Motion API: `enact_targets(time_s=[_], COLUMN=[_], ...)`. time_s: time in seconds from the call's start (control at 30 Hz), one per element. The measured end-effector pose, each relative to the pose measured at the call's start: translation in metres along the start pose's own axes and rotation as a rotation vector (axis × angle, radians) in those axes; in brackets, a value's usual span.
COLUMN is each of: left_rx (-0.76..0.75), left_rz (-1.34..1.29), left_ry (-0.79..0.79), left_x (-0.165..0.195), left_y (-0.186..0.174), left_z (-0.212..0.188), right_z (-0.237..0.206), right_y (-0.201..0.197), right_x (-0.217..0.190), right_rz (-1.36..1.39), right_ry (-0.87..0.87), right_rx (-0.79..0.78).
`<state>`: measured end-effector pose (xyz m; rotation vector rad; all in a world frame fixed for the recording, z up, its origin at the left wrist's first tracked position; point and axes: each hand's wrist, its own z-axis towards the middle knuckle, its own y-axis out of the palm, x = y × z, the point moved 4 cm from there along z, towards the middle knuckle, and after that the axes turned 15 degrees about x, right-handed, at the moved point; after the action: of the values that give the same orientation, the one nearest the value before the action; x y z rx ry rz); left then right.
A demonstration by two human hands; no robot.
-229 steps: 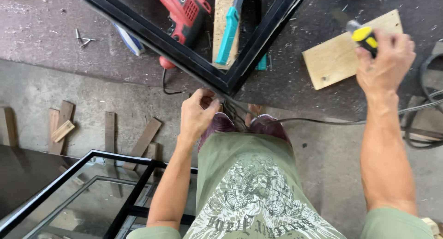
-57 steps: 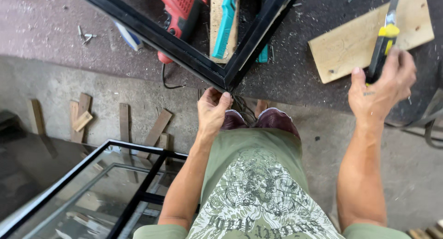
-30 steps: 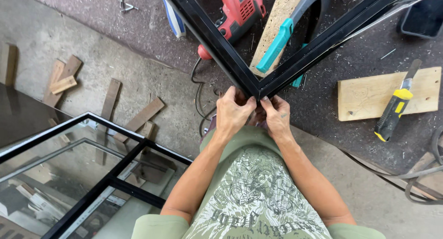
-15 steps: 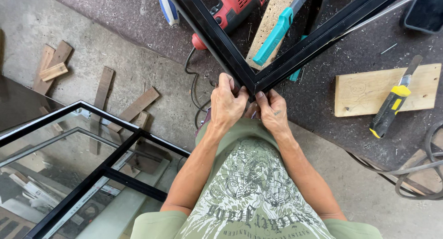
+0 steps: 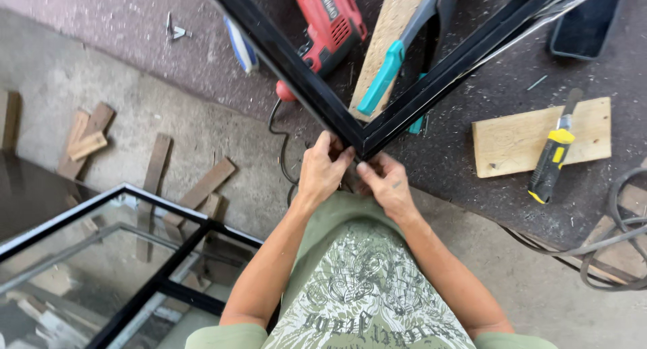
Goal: The person works at a workshop bench fitting a black rubber gasket strip into the corner of an aluminum window frame, pressing the strip into the frame channel by hand and trimming the excess with a utility knife. They reposition the frame and continue seating the gasket along the joint.
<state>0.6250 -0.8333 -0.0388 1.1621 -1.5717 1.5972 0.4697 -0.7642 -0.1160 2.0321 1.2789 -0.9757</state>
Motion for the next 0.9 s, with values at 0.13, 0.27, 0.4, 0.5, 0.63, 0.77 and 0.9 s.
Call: enact_targets(time_s=[0.13,0.27,0.4,0.5,0.63,0.77,0.9], left_rx=[-0.150,-0.259,-0.468,-0.692,-0.808,-0.876,-0.820], left_rz=[0.133,0.107,0.138,0.083,0.077,0.090,-0.136], left_ry=[0.217,0.757,1.172,1.366,1.532,1.500,1.404], left_x=[0.017,0.054,0.077,0.084,0.088,0.092,0.102], left_y=[-0.016,-0.028,-0.020,-0.001,0.013,0.022,0.010], left_z=[0.007,0.017,0.042,0.047,0.056,0.069,0.055], right_z=[-0.002,-0.006,-0.024,-0.045,-0.083,-0.124,-0.138], right_y=[0.007,0.007,0.007,-0.006,-0.056,-0.144,-0.223], right_x=[0.011,0.014,0.014,0.013,-0.012,-0.053,-0.076], right_rz=[0.165,0.292,0.344,0.223,-0.028,0.078,0.176], right_ry=[0.114,0.226,0.132,0.033,-0.187,-0.587,-0.469], right_rx=[0.009,0.027,0.157,0.463,1.101,1.558,1.861])
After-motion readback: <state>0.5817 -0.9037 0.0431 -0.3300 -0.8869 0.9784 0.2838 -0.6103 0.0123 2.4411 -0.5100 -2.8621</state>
